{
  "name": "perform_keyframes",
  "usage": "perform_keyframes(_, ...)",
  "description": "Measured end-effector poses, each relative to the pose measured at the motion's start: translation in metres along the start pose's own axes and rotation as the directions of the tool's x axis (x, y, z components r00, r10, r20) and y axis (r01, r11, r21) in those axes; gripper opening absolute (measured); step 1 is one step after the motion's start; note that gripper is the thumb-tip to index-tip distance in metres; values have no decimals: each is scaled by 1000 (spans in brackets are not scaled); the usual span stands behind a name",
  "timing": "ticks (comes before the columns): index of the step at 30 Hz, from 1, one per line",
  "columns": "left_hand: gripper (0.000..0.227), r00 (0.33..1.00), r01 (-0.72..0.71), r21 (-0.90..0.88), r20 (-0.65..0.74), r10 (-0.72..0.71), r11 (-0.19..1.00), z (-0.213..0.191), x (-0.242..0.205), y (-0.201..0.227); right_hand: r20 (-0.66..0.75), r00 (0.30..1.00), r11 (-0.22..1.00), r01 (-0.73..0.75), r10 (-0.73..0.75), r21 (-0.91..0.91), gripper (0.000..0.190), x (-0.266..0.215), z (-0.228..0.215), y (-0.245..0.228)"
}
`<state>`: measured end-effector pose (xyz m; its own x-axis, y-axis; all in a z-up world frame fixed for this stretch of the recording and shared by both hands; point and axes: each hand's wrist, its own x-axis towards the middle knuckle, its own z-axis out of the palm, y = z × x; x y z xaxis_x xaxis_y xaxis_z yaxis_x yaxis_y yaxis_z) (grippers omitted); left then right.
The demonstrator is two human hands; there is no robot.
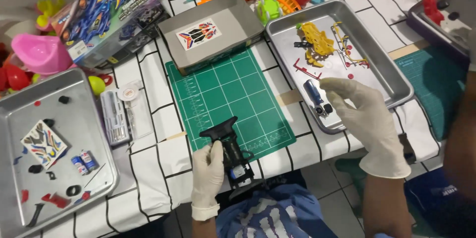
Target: The person assembles a small black plastic model chassis on a green cutting mat. They insert two blue cylindrical batteries into the chassis, secure them with a black plastic cover, and use a blue screwdriver to tighten a screw. The person then attaches a yellow plastic component to the assembly.
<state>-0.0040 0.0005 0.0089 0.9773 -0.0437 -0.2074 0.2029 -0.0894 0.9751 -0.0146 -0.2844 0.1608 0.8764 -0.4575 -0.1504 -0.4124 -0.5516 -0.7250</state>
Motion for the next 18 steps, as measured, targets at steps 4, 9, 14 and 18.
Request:
perform_keyframes(4,53,1000,7,23,-4,-7,1000,2,-2,4,-21,997,964,82,-80,253,28,-8,51,54)
perform_keyframes(9,51,998,-11,10,63,11,1000,0,-4,12,-164,527,494,845,-834,204,45,-34,146,45)
perform_keyframes(14,49,990,-76,30,124,71,997,-6,-5,5,-171,429,402,900,-887,167,42,-36,179,43)
perform_keyframes(18,47,982,-105,42,159,97,994,-5,-4,8,-206,406,378,911,-890,164,39,-36,181,42)
